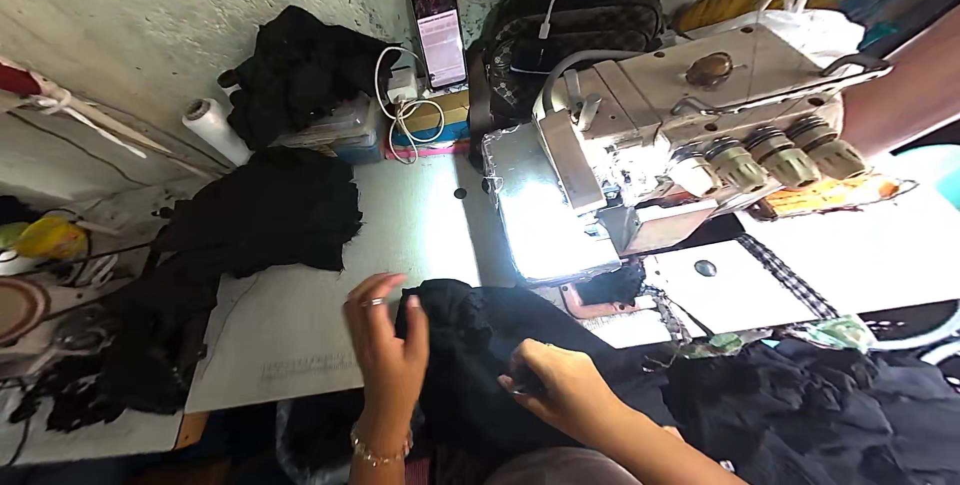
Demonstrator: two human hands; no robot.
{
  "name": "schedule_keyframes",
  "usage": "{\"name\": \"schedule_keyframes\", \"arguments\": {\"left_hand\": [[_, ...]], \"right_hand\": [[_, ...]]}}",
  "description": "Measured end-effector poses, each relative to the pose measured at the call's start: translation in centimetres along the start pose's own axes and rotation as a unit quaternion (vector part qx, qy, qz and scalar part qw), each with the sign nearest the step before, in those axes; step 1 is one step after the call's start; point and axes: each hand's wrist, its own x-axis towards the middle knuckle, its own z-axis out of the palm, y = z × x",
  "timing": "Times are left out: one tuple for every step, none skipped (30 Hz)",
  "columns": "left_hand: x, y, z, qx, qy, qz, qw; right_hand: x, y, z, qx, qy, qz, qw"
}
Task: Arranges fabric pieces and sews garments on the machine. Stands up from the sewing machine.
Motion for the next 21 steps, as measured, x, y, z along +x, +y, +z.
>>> {"name": "schedule_keyframes", "arguments": {"left_hand": [[0.6,1.3,0.5,-0.026,-0.049,0.041,0.998],[1.0,2.3,1.5,-0.042,-0.121,0.062,0.99],[1.2,2.8,2.9,-0.028,-0.197,0.065,0.978],[1.2,2.6,4.3,0.001,-0.266,0.051,0.963],[1.1,1.8,5.6,0.021,-0.306,0.032,0.951],[0.9,0.7,6.6,0.021,-0.307,0.023,0.951],[0.9,-0.2,7.0,0.014,-0.291,0.022,0.956],[0.9,-0.7,6.9,0.008,-0.275,0.023,0.961],[0.9,-0.9,6.6,0.006,-0.272,0.021,0.962],[0.8,-1.0,6.3,0.004,-0.273,0.018,0.962],[0.8,-1.0,6.1,0.004,-0.269,0.015,0.963],[1.1,-0.9,5.9,0.0,-0.268,0.006,0.963],[1.5,-0.7,5.4,-0.011,-0.273,-0.01,0.962],[2.2,-0.5,4.7,-0.024,-0.287,-0.026,0.957],[3.0,-0.4,4.1,-0.031,-0.294,-0.027,0.955],[3.8,-0.3,3.5,-0.03,-0.295,-0.016,0.955],[4.7,-0.2,2.8,-0.019,-0.299,0.003,0.954],[5.8,-0.1,2.1,-0.002,-0.306,0.026,0.952],[6.8,0.1,1.4,0.016,-0.316,0.046,0.947],[7.7,0.4,0.7,0.031,-0.329,0.059,0.942],[8.5,0.9,0.1,0.042,-0.345,0.063,0.935]], "right_hand": [[0.0,-0.1,0.1,0.013,0.004,-0.005,1.0],[0.0,-0.3,0.2,0.032,0.004,-0.006,0.999],[0.0,-0.4,0.1,0.054,0.001,0.002,0.999],[-0.1,-0.5,-0.3,0.078,-0.007,0.018,0.997],[-0.3,-0.4,-0.8,0.093,-0.019,0.039,0.995],[-0.4,0.0,-1.4,0.088,-0.026,0.057,0.994],[-0.5,0.6,-2.0,0.065,-0.023,0.071,0.995],[-0.6,1.1,-2.5,0.042,-0.017,0.086,0.995],[-0.8,1.4,-2.9,0.024,-0.014,0.105,0.994],[-0.8,1.6,-3.4,0.021,-0.015,0.131,0.991],[-0.6,1.8,-3.8,0.032,-0.013,0.157,0.987],[-0.2,1.9,-4.1,0.06,-0.011,0.182,0.981],[0.3,2.1,-4.3,0.114,-0.014,0.208,0.971],[0.8,2.2,-4.4,0.193,-0.023,0.233,0.953],[1.4,2.1,-4.7,0.276,-0.032,0.257,0.926],[2.0,1.9,-4.9,0.347,-0.039,0.276,0.895],[2.5,1.7,-5.2,0.405,-0.046,0.293,0.865],[3.0,1.5,-5.6,0.449,-0.054,0.306,0.838],[3.4,1.3,-6.1,0.485,-0.063,0.316,0.813],[3.6,1.2,-6.5,0.516,-0.077,0.324,0.789],[3.8,1.1,-6.8,0.549,-0.095,0.332,0.761]]}}
